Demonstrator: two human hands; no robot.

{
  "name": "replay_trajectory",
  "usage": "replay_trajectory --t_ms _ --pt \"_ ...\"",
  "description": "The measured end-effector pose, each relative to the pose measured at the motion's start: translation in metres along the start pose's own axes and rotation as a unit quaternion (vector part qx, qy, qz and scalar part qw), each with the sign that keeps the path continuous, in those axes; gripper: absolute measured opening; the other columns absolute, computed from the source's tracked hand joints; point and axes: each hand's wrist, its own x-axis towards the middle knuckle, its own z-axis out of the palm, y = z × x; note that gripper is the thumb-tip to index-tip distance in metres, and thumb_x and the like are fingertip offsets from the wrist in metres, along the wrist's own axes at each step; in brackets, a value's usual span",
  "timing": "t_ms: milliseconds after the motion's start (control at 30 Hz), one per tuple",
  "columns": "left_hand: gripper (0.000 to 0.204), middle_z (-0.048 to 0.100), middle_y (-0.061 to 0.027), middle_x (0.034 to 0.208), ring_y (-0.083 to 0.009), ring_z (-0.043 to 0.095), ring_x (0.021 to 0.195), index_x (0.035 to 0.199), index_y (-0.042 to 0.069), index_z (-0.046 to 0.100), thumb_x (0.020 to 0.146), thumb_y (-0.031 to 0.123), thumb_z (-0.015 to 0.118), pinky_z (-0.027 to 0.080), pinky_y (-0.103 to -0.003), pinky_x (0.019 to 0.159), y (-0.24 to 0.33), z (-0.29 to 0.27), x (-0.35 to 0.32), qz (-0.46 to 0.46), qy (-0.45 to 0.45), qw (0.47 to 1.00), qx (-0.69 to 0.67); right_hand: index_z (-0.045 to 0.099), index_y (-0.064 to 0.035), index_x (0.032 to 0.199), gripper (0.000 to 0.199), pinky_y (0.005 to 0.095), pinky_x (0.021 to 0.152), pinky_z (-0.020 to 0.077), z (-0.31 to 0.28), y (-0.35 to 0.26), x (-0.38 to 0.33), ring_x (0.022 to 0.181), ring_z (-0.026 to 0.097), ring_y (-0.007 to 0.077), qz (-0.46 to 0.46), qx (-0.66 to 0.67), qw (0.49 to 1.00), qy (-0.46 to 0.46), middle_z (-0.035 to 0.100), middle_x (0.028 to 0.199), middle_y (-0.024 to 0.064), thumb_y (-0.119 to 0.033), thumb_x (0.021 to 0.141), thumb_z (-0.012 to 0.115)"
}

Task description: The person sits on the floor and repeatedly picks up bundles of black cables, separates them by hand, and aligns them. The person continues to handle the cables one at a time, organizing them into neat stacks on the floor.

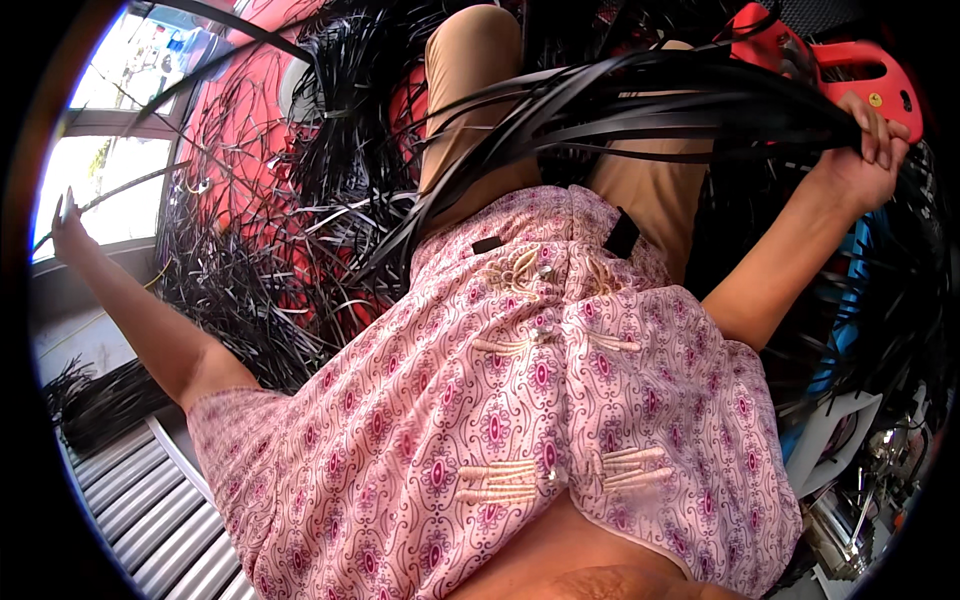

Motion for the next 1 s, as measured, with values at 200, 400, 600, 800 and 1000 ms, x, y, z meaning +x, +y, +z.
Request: replay_trajectory --t_ms 200,400,600,800,1000 --pt "0.038 0.061 -0.0041 0.094 -0.0115 0.055 0.075 0.121 0.005 0.059 0.084 0.01 0.061 0.043 -0.026 0.066 0.102 0.073 -0.089 0.105 -0.473 0.866 -0.125 0.056 -0.0112 0.078 0.031 0.0267 0.056 0.0336 0.014 0.021 -0.012 0.045 0.024 0.0061 -0.031 -0.063 0.997 0.013 0.025 0.051 -0.0086 -0.028 0.101 0.042" --pt "0.051 0.059 -0.0094 0.126 -0.0222 0.055 0.117 0.132 0.004 0.051 0.084 0.012 0.068 0.043 -0.035 0.096 0.271 0.033 -0.182 0.159 -0.414 0.85 -0.285 0.058 -0.0055 0.093 0.027 0.0286 0.05 0.0318 0.046 0.036 -0.019 0.042 0.025 0.0081 0.001 -0.119 0.99 0.072 0.024 0.052 -0.0062 -0.033 0.094 0.057" --pt "0.05 0.064 -0.0133 0.119 -0.0218 0.061 0.109 0.133 0.001 0.051 0.083 0.004 0.061 0.046 -0.034 0.095 0.479 -0.031 -0.192 0.249 -0.313 0.737 -0.545 0.06 -0.0018 0.09 0.029 0.0245 0.045 0.0305 0.068 0.083 -0.043 0.041 0.029 0.0062 0.114 -0.246 0.953 0.133 0.033 0.052 -0.0065 -0.031 0.094 0.059" --pt "0.127 0.055 -0.0271 0.125 -0.0327 0.061 0.108 0.145 -0.007 0.019 0.051 0.038 0.092 0.048 -0.037 0.093 0.571 -0.024 -0.25 0.264 -0.361 0.705 -0.55 0.063 -0.0026 0.092 0.025 0.0303 0.048 0.0422 0.062 0.149 -0.074 0.048 0.048 0.0121 -0.07 -0.442 0.893 0.04 0.05 0.056 -0.0028 -0.027 0.093 0.061" --pt "0.108 0.057 -0.0167 0.114 -0.0215 0.062 0.093 0.145 -0.001 0.018 0.062 0.016 0.085 0.053 -0.031 0.081 0.594 -0.006 -0.275 0.11 -0.314 0.645 -0.688 0.061 0.0008 0.093 0.016 0.0437 0.056 0.0473 0.015 0.159 -0.092 0.057 0.061 0.036 0.02 -0.666 0.745 0.013 0.063 0.063 0.0185 -0.013 0.085 0.06"
